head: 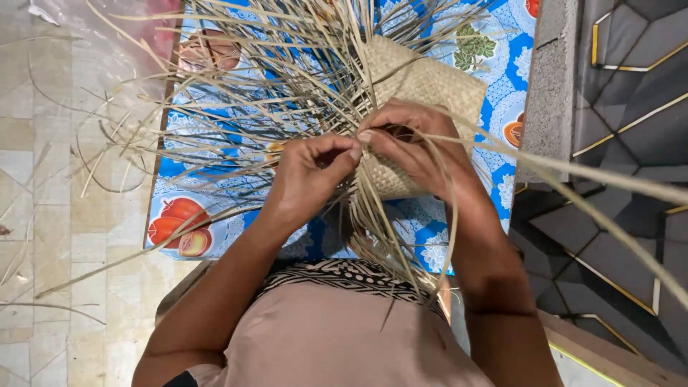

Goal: The person weaves dried plant fibers into a small basket by hand, repeatedly threading strands through the existing weave and tightening them to build up the basket's structure.

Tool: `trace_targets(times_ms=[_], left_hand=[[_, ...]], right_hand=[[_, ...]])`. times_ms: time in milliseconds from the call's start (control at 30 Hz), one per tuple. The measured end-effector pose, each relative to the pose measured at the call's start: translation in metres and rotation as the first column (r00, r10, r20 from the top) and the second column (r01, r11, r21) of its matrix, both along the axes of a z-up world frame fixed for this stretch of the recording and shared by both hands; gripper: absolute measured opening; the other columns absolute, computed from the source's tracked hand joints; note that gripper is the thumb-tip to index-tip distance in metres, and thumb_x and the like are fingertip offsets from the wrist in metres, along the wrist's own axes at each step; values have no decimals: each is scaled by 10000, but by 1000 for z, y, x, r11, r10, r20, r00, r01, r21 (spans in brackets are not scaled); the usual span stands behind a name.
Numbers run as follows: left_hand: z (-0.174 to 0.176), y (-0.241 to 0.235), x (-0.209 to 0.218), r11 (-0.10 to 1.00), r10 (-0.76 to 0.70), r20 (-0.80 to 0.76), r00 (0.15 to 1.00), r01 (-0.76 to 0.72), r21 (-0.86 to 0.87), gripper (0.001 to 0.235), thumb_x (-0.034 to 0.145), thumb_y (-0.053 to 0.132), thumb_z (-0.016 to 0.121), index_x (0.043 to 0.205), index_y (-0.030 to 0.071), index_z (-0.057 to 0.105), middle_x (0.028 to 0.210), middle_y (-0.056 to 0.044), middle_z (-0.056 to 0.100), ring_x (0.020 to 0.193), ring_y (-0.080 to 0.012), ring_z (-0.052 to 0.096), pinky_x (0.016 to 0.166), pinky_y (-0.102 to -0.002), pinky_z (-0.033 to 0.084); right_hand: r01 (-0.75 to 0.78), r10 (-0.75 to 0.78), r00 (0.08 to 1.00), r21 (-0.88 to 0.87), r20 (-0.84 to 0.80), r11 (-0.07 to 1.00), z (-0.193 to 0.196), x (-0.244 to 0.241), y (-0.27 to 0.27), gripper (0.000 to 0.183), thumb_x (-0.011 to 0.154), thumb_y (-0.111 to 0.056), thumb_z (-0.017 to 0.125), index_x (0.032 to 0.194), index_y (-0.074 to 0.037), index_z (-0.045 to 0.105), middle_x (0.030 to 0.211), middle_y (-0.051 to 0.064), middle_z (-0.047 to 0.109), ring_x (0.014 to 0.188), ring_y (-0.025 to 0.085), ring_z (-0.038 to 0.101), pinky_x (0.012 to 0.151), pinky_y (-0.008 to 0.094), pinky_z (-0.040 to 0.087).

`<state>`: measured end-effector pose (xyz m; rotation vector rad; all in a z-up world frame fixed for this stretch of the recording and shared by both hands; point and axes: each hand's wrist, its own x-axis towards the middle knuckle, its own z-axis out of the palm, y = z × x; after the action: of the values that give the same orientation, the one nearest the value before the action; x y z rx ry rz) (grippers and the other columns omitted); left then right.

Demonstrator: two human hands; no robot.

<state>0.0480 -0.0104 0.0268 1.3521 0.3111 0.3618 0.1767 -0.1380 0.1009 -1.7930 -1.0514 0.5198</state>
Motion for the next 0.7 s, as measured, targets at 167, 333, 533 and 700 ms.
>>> trace_targets(times_ms=[167,333,533,700], left_hand=[[5,-2,0,997,14,-59,998,-18,-80,126,897,65,736,999,40,806,752,-56,734,709,-40,579,655,-209,527],[-16,-3,9,985,-7,-69,998,-5,-170,130,908,86,706,975,26,799,746,-34,710,719,-60,558,672,-235,537],[0,-13,7,990,30,-63,998,-38,-133,115,910,110,720,947,38,802,653,-33,695,635,-49,572,620,-217,528],[7,-22,1,988,116,31,993,-118,103,93,947,85,727,968,22,791,661,-100,729,679,-51,589,615,-226,531]], right_hand=[[-137,139,982,-23,130,990,-5,3,-8,163,988,-62,716,1146,-79,755,915,116,706,789,235,697,775,324,569],[-151,160,740,-71,653,986,-16,-22,-32,223,1023,-179,594,1151,-88,752,1001,99,672,903,285,673,848,371,564],[-136,26,631,78,776,988,-15,-20,-33,201,1050,-134,599,1146,-128,775,1046,85,715,954,311,698,882,437,587],[67,-76,992,-95,-99,993,30,3,11,311,1048,-334,566,1027,-60,711,861,143,586,837,356,650,924,522,551]])
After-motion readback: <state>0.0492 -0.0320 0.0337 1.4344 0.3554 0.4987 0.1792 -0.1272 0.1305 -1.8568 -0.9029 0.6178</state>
